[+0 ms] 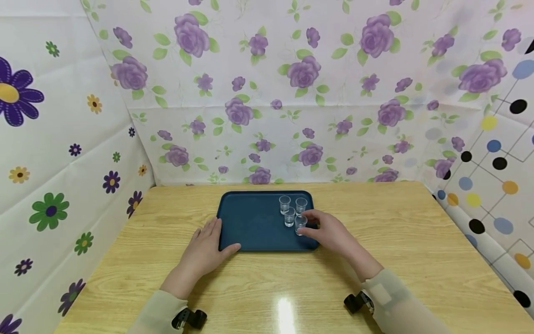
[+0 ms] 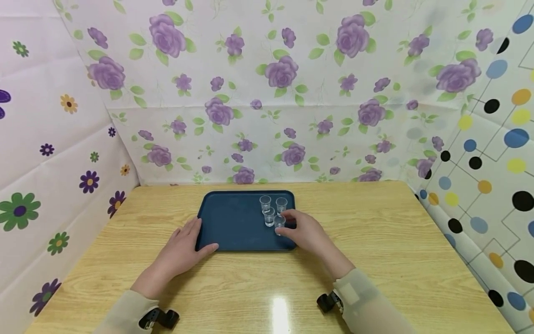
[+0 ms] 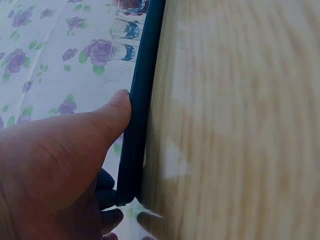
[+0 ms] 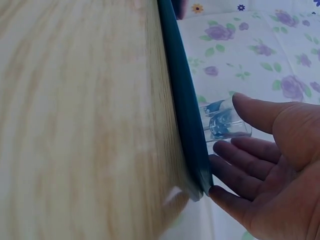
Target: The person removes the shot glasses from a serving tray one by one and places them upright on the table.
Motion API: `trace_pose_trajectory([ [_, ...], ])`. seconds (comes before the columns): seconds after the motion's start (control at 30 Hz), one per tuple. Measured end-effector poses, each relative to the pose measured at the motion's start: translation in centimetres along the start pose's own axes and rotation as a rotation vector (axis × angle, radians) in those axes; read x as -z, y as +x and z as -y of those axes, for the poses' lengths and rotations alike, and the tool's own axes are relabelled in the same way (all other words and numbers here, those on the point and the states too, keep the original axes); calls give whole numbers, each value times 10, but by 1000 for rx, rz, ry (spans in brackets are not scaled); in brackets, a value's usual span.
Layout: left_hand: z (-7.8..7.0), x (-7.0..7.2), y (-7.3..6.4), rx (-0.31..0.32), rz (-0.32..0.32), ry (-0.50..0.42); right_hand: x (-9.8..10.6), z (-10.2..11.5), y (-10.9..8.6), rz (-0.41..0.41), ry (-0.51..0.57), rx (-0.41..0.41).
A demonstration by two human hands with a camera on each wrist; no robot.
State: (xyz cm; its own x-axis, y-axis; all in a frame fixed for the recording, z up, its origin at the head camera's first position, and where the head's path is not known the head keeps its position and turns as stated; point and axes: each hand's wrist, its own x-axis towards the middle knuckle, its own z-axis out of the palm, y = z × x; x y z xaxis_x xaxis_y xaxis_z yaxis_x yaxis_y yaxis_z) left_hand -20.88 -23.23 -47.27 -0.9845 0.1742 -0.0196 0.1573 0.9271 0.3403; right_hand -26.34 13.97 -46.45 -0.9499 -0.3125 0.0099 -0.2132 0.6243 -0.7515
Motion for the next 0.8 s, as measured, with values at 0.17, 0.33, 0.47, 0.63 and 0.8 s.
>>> trace_pose_trajectory([
  [0.17, 0, 0, -1, -4, -8, 1, -2, 1, 2, -32, -2, 8],
  [0.33, 0, 0, -1, -7, -15, 0, -2, 1, 4, -46, 7, 6],
  [0.47, 0, 0, -1, -8, -15, -5, -3, 0, 4, -51, 12, 7],
  [0.63, 0, 0, -1, -9, -15, -6, -3, 0, 4, -59, 8, 0],
  [0.8, 0, -1, 0, -7, -13, -12, -1, 1, 2, -62, 9, -4],
])
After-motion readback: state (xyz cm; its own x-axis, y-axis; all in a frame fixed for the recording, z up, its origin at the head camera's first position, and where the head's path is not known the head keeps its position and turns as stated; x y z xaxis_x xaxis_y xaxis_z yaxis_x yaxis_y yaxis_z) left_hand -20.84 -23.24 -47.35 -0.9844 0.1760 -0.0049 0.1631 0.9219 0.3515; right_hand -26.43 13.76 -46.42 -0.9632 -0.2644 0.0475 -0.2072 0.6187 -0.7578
